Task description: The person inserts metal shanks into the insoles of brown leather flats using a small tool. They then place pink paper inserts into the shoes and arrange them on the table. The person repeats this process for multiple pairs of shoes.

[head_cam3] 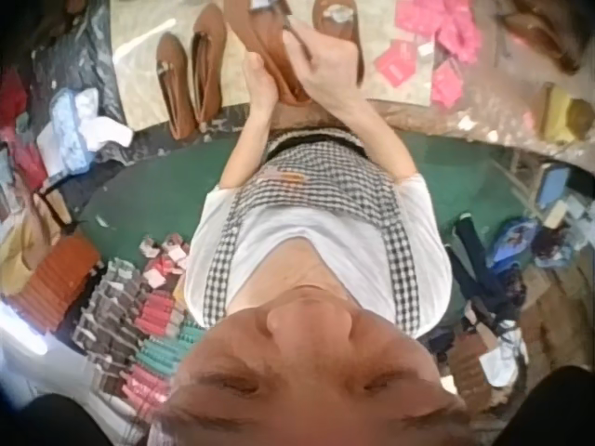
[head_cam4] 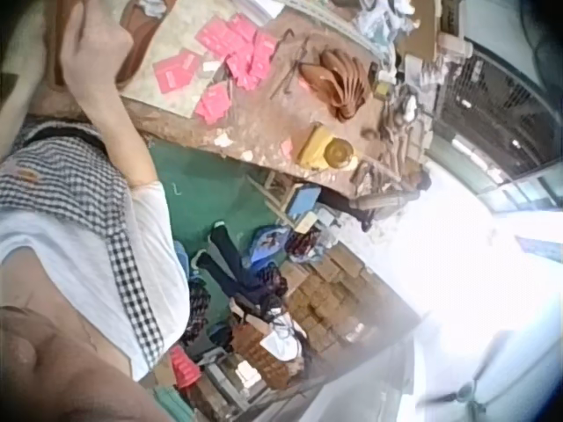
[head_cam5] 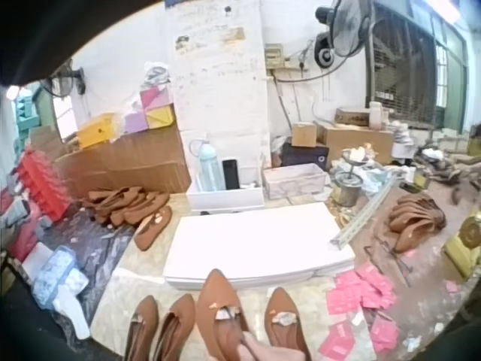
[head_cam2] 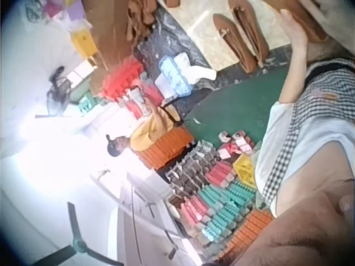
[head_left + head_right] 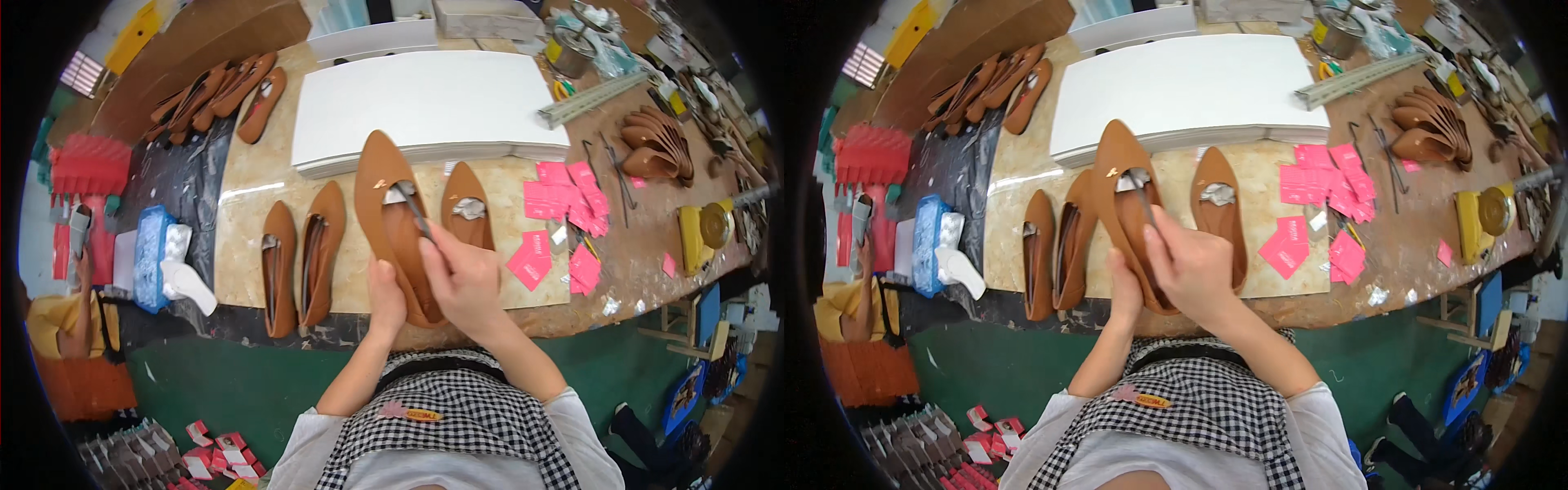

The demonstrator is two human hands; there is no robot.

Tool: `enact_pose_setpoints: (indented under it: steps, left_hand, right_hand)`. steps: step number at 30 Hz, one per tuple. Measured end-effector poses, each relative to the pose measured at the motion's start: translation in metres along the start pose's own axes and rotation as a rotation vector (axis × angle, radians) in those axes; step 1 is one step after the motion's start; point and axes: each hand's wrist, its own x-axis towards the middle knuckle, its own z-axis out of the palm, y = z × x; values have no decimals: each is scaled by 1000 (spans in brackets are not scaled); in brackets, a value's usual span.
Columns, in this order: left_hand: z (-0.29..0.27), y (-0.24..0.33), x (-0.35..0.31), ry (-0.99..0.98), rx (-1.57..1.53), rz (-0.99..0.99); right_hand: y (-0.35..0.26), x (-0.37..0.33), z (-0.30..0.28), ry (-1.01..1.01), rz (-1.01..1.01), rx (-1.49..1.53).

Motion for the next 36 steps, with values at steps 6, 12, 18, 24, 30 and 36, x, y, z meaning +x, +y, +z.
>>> enact_pose_setpoints:
  steps: [6,12,18,24,30,36]
  left_hand:
    - [-20,-16,8,138,-190,-152]
    - [-91,60,26,90,471,56]
    - [49,111,31,-285,571,-181]
    - [68,64,42,-344,337,-197]
    - [59,96,13,-356,-935,-797]
    - [47,49,8,-288,-686,-691]
  right_hand:
    - [18,-26,17,-263,33,-240]
    - [182,0,-153,65,445,-292]
    - [335,-25,-294,188,620,-1139]
    - [249,-21,-323,383,659,-368]
    - [137,-37,-373,545,595,-89]
    - [206,-99,-343,326,366,-976]
